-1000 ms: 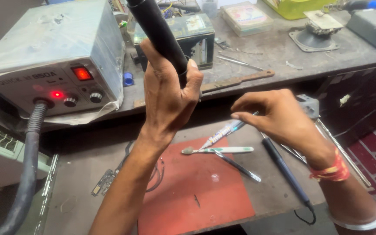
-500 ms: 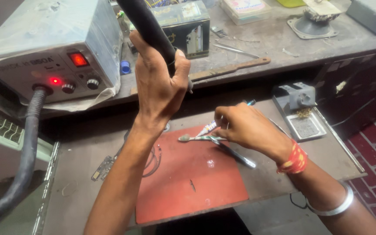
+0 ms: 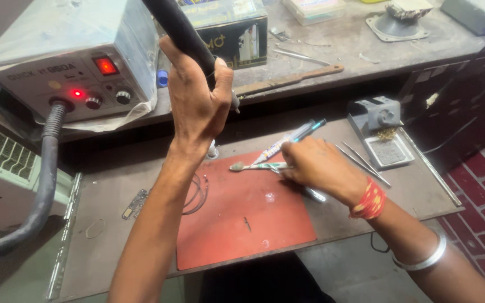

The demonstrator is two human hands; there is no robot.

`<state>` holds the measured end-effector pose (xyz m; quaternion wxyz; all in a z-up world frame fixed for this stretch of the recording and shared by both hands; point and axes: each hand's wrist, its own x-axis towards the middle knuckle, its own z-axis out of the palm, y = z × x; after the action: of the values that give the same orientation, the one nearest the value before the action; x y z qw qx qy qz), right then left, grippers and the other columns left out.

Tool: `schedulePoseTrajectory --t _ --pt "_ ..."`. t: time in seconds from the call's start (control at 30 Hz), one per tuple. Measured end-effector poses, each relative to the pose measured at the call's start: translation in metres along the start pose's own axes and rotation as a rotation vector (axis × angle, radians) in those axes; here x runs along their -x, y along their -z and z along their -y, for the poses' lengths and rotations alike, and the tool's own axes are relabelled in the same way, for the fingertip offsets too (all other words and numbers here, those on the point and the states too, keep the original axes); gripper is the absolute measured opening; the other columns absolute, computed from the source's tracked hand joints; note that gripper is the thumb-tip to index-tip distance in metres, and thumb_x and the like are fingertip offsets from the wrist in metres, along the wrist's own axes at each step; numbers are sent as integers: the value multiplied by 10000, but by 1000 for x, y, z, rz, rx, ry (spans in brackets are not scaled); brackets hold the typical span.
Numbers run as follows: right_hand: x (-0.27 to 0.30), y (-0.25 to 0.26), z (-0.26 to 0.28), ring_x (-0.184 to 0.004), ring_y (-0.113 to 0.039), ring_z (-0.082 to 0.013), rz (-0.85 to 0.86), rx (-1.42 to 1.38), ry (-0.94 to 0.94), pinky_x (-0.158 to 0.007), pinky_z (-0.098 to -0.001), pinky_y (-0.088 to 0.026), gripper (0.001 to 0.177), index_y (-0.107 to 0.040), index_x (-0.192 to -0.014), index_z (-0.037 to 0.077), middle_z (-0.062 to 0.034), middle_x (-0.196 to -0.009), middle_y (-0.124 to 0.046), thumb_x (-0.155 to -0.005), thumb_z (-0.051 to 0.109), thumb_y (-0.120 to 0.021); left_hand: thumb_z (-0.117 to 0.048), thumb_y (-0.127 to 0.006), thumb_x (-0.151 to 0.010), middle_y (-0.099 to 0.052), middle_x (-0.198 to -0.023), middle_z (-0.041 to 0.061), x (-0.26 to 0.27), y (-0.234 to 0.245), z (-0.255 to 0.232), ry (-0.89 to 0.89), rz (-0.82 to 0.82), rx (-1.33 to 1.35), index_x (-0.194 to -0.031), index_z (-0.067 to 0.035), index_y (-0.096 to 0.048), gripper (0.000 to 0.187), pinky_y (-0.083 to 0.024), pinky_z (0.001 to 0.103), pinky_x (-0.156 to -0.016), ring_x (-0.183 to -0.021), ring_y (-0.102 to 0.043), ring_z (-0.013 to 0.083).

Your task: The person uses a hot air gun to heat a small circuit board held with tweezers, then applies a liquid from a syringe onto the board. They also clean a soldering iron tip with a sponge.

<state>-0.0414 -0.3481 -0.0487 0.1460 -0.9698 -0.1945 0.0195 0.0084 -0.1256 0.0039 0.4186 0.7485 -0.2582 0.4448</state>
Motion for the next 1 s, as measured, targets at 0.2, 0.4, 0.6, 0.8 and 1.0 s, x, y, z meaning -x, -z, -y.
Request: schedulePoseTrajectory --t 0.2,0.4,0.6,0.8,1.0 --pt "8 -10 -2 -712 -708 -375 70 -22 48 -702 -487 -542 218 -652 -883 39 -190 -662 -706 -823 231 -738 -76 -572 -1047 -577 -843 95 -3 2 -5 37 14 19 -1318 -21 -247 427 -594 357 -629 -668 -684 222" --pt "9 -9 1 -675 -710 -386 103 -43 41 -683 -485 -547 127 -624 -912 33 -210 -647 -689 -846 139 -649 -66 -564 -1046 -564 -857 101 -3 2 -8 3 -3 7 -1291 4 -234 417 -577 372 -638 -678 -673 233" --pt "3 3 2 -834 -685 -406 67 38 15 -745 -506 -535 256 -726 -911 80 -176 -808 -710 -861 331 -740 -68 -575 -1049 -566 -855 99 -2 1 -6 -6 -4 -21 -1273 10 -245 406 -567 367 -626 -687 -669 236" --pt "-13 36 -1 -812 -721 -355 153 9 136 -739 -476 -550 323 -728 -1090 166 -134 -787 -751 -768 170 -700 -86 -546 -1033 -574 -786 86 -4 5 -7 121 53 76 -1281 4 -260 389 -598 312 -520 -561 -671 188" --pt "-27 70 9 -635 -697 -250 202 -45 209 -659 -401 -539 304 -747 -1111 189 -122 -683 -714 -827 135 -654 -90 -540 -1030 -580 -796 89 -5 6 -14 147 67 107 -1281 28 -243 406 -571 318 -521 -525 -674 194"
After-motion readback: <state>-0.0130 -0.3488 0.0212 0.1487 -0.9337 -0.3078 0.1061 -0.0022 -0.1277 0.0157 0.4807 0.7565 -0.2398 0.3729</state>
